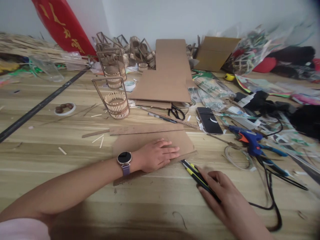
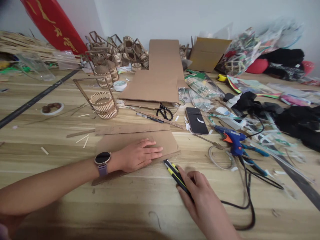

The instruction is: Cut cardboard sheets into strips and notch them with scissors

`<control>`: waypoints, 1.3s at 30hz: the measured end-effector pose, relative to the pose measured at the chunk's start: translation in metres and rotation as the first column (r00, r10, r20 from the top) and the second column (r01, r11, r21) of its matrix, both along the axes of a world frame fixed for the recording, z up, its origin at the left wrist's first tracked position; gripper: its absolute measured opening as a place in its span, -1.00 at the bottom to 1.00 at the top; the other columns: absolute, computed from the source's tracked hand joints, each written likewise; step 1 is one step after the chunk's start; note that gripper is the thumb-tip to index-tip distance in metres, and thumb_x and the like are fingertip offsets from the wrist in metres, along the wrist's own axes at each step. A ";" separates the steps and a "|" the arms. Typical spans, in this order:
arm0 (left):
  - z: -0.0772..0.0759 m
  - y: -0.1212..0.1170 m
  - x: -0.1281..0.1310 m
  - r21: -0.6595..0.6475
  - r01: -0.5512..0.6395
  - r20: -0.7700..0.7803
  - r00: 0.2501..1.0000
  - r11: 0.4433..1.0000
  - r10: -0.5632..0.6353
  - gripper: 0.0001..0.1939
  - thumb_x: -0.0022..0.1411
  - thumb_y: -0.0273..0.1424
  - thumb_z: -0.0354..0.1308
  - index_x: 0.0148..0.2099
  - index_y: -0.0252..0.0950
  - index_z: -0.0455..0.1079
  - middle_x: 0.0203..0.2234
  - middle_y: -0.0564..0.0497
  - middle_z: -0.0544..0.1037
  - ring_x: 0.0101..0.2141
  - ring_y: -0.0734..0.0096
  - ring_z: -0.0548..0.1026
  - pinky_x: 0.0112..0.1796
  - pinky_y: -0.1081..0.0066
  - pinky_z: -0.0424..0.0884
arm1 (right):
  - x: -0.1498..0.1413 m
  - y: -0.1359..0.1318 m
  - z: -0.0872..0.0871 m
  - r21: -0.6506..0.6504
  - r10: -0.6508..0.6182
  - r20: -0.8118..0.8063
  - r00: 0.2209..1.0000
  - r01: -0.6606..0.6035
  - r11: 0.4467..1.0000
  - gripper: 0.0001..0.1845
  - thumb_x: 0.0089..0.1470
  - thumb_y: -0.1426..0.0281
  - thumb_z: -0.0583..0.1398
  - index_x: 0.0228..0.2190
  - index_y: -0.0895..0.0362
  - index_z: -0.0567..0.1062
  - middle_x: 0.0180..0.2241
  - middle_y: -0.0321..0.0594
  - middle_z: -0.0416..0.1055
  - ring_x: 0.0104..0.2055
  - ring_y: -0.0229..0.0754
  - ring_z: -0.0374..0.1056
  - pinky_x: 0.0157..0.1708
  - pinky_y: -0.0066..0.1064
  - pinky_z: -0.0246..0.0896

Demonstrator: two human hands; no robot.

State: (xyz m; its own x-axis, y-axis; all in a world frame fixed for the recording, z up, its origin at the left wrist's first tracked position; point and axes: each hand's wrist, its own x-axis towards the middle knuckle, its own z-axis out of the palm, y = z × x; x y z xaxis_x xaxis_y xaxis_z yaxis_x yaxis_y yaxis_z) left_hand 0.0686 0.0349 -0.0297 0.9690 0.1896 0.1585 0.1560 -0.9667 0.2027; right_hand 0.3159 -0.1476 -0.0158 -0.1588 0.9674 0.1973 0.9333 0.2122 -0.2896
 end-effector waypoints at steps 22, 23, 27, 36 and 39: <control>-0.003 -0.005 0.002 0.125 -0.030 0.001 1.000 0.992 0.030 -0.53 0.55 -0.27 -0.22 0.33 -0.23 0.30 0.34 0.05 0.32 0.29 0.10 0.26 0.29 0.11 0.11 | -0.001 0.008 0.002 0.030 0.054 0.005 0.999 -0.054 0.998 -0.53 0.30 0.32 0.08 0.12 0.28 0.49 -0.29 -0.05 0.45 -0.27 -0.09 0.49 -0.30 -0.31 0.52; -0.003 -0.006 0.002 0.150 -0.038 -0.007 0.999 0.988 0.040 -0.54 0.55 -0.28 -0.21 0.34 -0.23 0.29 0.34 0.03 0.33 0.29 0.09 0.27 0.29 0.10 0.11 | 0.000 0.008 0.001 0.029 0.051 0.004 0.999 -0.051 0.998 -0.53 0.30 0.31 0.08 0.12 0.28 0.49 -0.28 -0.04 0.45 -0.26 -0.08 0.49 -0.29 -0.30 0.52; -0.004 -0.012 -0.008 0.188 -0.056 -0.022 0.998 0.981 0.062 -0.53 0.55 -0.27 -0.21 0.35 -0.24 0.26 0.34 -0.06 0.32 0.31 0.08 0.25 0.28 0.11 0.12 | 0.004 0.008 -0.002 0.000 0.038 -0.008 0.999 -0.038 0.999 -0.52 0.29 0.30 0.09 0.14 0.23 0.49 -0.26 -0.04 0.47 -0.25 -0.07 0.49 -0.29 -0.29 0.53; -0.005 -0.013 -0.039 0.097 -0.074 -0.019 0.997 0.993 0.076 -0.54 0.54 -0.22 -0.18 0.36 -0.09 0.26 0.38 -0.02 0.24 0.37 0.02 0.14 0.30 0.03 0.08 | 0.011 0.015 -0.006 -0.027 -0.033 -0.066 0.997 0.031 0.999 -0.49 0.28 0.23 0.10 0.17 0.17 0.48 -0.23 -0.04 0.47 -0.21 -0.03 0.49 -0.22 -0.22 0.51; -0.004 -0.015 -0.037 0.089 -0.083 -0.020 0.996 0.993 0.085 -0.55 0.54 -0.23 -0.17 0.35 -0.09 0.27 0.38 -0.02 0.24 0.36 -0.01 0.15 0.29 0.01 0.09 | 0.010 0.016 -0.005 -0.011 -0.023 -0.060 0.998 0.023 1.000 -0.48 0.28 0.23 0.10 0.16 0.21 0.49 -0.26 -0.04 0.47 -0.23 -0.04 0.49 -0.24 -0.23 0.51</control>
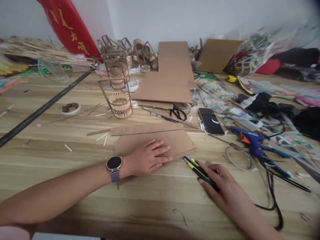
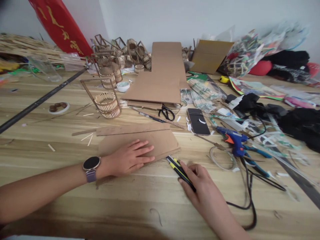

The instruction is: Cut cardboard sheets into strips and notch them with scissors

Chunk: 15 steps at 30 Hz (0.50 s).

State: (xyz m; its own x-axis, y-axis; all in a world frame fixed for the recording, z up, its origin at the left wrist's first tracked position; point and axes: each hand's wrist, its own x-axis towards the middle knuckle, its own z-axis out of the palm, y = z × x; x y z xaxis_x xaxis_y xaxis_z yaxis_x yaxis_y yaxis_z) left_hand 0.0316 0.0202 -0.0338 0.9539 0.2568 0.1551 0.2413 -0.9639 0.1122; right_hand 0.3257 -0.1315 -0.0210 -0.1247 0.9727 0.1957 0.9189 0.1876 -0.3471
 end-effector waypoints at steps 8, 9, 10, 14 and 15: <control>0.002 -0.004 0.001 0.008 -0.038 -0.026 0.999 0.999 0.038 -0.56 0.53 -0.24 -0.14 0.36 -0.04 0.26 0.39 0.00 0.23 0.36 0.01 0.14 0.28 -0.02 0.08 | -0.008 0.002 0.005 0.015 0.072 0.014 0.997 -0.072 0.997 -0.52 0.28 0.29 0.10 0.14 0.22 0.50 -0.26 -0.04 0.47 -0.24 -0.06 0.48 -0.26 -0.27 0.51; 0.001 -0.004 0.001 0.010 -0.043 -0.025 0.999 0.999 0.043 -0.56 0.53 -0.24 -0.14 0.36 -0.03 0.25 0.39 0.00 0.23 0.36 0.02 0.13 0.28 -0.02 0.08 | -0.009 0.003 0.005 0.021 0.071 0.018 0.997 -0.072 0.997 -0.52 0.28 0.29 0.10 0.13 0.23 0.50 -0.26 -0.04 0.46 -0.23 -0.06 0.48 -0.26 -0.27 0.51; 0.001 -0.005 0.001 0.012 -0.046 -0.022 0.999 0.999 0.047 -0.56 0.53 -0.24 -0.13 0.36 -0.02 0.25 0.39 0.01 0.23 0.36 0.02 0.13 0.29 -0.02 0.07 | -0.009 0.004 0.004 0.026 0.071 0.022 0.997 -0.072 0.997 -0.52 0.28 0.29 0.09 0.13 0.24 0.50 -0.26 -0.04 0.46 -0.23 -0.06 0.48 -0.25 -0.27 0.50; -0.001 -0.005 0.001 0.012 -0.061 -0.013 0.998 0.998 0.061 -0.56 0.54 -0.24 -0.16 0.36 -0.03 0.26 0.38 0.01 0.24 0.36 0.00 0.14 0.28 -0.05 0.07 | -0.007 0.003 0.003 0.036 0.087 0.033 0.996 -0.088 0.995 -0.53 0.29 0.28 0.09 0.13 0.19 0.50 -0.25 -0.05 0.46 -0.23 -0.08 0.48 -0.24 -0.30 0.50; -0.001 -0.005 0.001 0.011 -0.062 -0.015 0.998 0.998 0.062 -0.56 0.54 -0.23 -0.16 0.36 -0.03 0.25 0.38 0.00 0.24 0.36 0.00 0.14 0.28 -0.06 0.07 | -0.005 0.002 0.003 0.033 0.096 0.034 0.995 -0.097 0.995 -0.53 0.29 0.28 0.09 0.13 0.17 0.50 -0.26 -0.06 0.45 -0.23 -0.09 0.48 -0.25 -0.31 0.50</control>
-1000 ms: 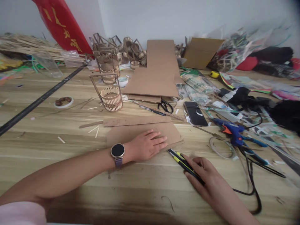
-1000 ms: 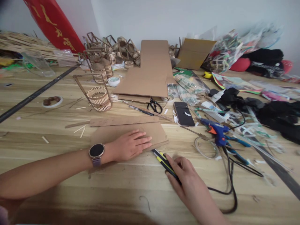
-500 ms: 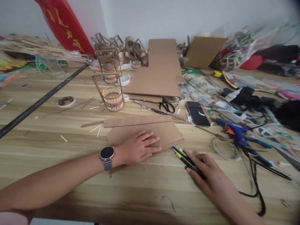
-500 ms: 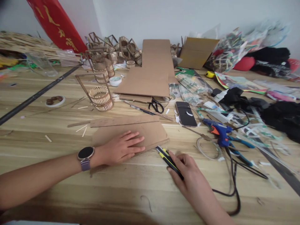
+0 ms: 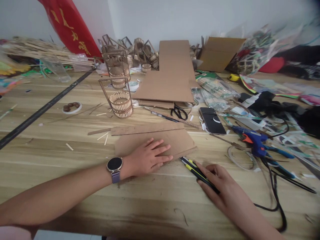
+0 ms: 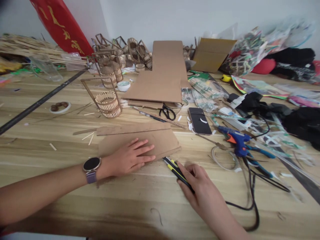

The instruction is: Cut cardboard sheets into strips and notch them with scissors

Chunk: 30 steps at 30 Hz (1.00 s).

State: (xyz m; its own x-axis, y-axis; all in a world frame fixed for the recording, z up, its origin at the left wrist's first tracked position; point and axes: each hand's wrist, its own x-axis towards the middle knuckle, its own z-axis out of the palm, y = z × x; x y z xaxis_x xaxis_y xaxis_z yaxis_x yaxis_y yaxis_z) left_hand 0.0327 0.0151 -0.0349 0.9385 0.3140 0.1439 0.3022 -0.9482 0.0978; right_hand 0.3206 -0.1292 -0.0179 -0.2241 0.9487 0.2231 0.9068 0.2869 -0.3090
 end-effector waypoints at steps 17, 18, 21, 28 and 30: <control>0.003 -0.001 0.001 -0.051 -0.024 0.006 1.000 0.998 0.024 -0.56 0.54 -0.24 -0.17 0.35 -0.03 0.27 0.37 0.00 0.28 0.35 0.03 0.16 0.29 -0.08 0.02 | 0.001 0.002 0.006 -0.133 0.042 -0.052 0.998 -0.048 0.990 -0.52 0.29 0.30 0.07 0.18 0.10 0.47 -0.22 -0.07 0.43 -0.19 -0.07 0.46 -0.20 -0.26 0.50; 0.003 -0.001 0.001 -0.052 -0.026 0.004 1.000 0.998 0.026 -0.56 0.54 -0.24 -0.17 0.35 -0.03 0.27 0.37 0.00 0.28 0.35 0.03 0.17 0.28 -0.08 0.03 | 0.000 0.000 0.005 -0.135 0.052 -0.053 0.997 -0.059 0.989 -0.52 0.29 0.30 0.08 0.18 0.10 0.46 -0.22 -0.07 0.43 -0.19 -0.08 0.46 -0.21 -0.27 0.50; 0.004 -0.001 0.001 -0.058 -0.028 -0.008 1.000 0.998 0.027 -0.55 0.54 -0.24 -0.19 0.36 -0.03 0.25 0.38 0.01 0.26 0.36 0.02 0.15 0.28 -0.08 0.03 | -0.005 -0.003 0.001 -0.123 0.039 -0.052 0.998 -0.045 0.991 -0.52 0.29 0.29 0.09 0.19 0.08 0.46 -0.21 -0.07 0.43 -0.19 -0.07 0.46 -0.22 -0.26 0.51; 0.005 0.000 0.000 -0.117 -0.044 -0.001 0.999 0.992 0.044 -0.51 0.56 -0.31 -0.25 0.42 -0.26 0.14 0.36 -0.05 0.28 0.37 0.11 0.13 0.34 -0.02 -0.05 | -0.016 -0.003 -0.006 -0.078 0.016 -0.098 0.995 -0.024 0.997 -0.52 0.30 0.30 0.07 0.19 0.07 0.45 -0.21 -0.07 0.42 -0.17 -0.07 0.44 -0.21 -0.28 0.48; 0.007 0.000 0.000 -0.134 -0.038 0.008 0.999 0.990 0.040 -0.52 0.55 -0.32 -0.23 0.40 -0.24 0.18 0.35 -0.06 0.30 0.37 0.10 0.14 0.33 -0.05 -0.03 | -0.018 -0.003 -0.005 -0.086 0.010 -0.099 0.995 -0.018 0.996 -0.52 0.29 0.30 0.07 0.20 0.04 0.44 -0.21 -0.08 0.42 -0.18 -0.07 0.44 -0.21 -0.26 0.48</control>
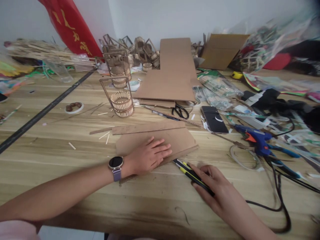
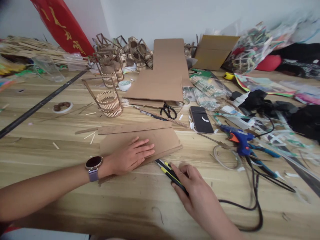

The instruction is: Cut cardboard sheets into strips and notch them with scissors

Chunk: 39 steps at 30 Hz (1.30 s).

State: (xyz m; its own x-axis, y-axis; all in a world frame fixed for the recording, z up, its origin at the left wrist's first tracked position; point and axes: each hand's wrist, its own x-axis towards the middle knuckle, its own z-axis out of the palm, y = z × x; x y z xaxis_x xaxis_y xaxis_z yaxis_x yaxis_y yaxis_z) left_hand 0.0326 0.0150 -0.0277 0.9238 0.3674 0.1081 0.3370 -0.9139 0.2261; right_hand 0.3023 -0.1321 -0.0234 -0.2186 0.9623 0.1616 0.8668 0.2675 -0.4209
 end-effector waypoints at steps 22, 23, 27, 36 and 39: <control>-0.006 0.000 0.001 0.035 0.002 0.035 0.999 0.999 -0.004 -0.58 0.54 -0.28 -0.15 0.29 -0.09 0.36 0.32 -0.07 0.34 0.35 0.08 0.18 0.30 -0.11 0.03 | -0.007 0.003 0.016 -0.064 0.041 -0.030 0.999 -0.043 0.997 -0.54 0.27 0.33 0.09 0.16 0.05 0.47 -0.26 -0.09 0.44 -0.23 -0.07 0.48 -0.28 -0.29 0.50; -0.007 0.000 0.001 0.034 0.000 0.035 0.999 0.999 -0.001 -0.58 0.54 -0.27 -0.16 0.29 -0.09 0.36 0.33 -0.08 0.34 0.35 0.09 0.17 0.30 -0.11 0.02 | -0.008 0.003 0.015 -0.058 0.044 -0.031 0.999 -0.045 0.997 -0.54 0.27 0.34 0.09 0.16 0.05 0.47 -0.26 -0.09 0.44 -0.23 -0.07 0.48 -0.27 -0.29 0.50; -0.006 0.000 0.002 0.032 0.006 0.025 1.000 0.999 -0.007 -0.57 0.54 -0.26 -0.17 0.29 -0.11 0.36 0.33 -0.09 0.33 0.34 0.08 0.18 0.30 -0.12 0.03 | -0.009 -0.002 0.013 -0.039 0.062 -0.041 0.997 -0.063 0.997 -0.53 0.28 0.35 0.10 0.18 0.05 0.45 -0.24 -0.09 0.45 -0.21 -0.08 0.49 -0.23 -0.29 0.52; 0.003 0.001 0.001 -0.038 0.009 -0.027 1.000 0.999 -0.010 -0.57 0.54 -0.34 -0.16 0.33 -0.16 0.28 0.36 -0.06 0.28 0.37 0.07 0.12 0.31 -0.17 -0.01 | -0.019 -0.001 0.009 0.009 0.068 -0.022 0.997 -0.067 0.998 -0.54 0.26 0.37 0.11 0.16 0.12 0.47 -0.27 -0.08 0.43 -0.25 -0.08 0.47 -0.28 -0.29 0.52; 0.003 0.001 0.001 -0.052 0.003 -0.036 0.999 0.999 -0.004 -0.58 0.53 -0.36 -0.15 0.32 -0.09 0.29 0.37 -0.02 0.27 0.38 0.10 0.12 0.31 -0.17 -0.02 | -0.020 -0.001 0.012 0.008 0.082 -0.027 0.996 -0.082 0.997 -0.55 0.28 0.37 0.11 0.16 0.14 0.46 -0.29 -0.09 0.43 -0.26 -0.10 0.48 -0.30 -0.32 0.52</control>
State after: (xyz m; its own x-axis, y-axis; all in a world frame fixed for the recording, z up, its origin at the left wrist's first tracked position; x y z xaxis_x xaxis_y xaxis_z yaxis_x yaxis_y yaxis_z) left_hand 0.0339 0.0164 -0.0248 0.9280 0.3684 0.0555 0.3427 -0.9025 0.2606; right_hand 0.2819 -0.1335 -0.0117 -0.2920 0.9403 0.1748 0.8302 0.3400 -0.4417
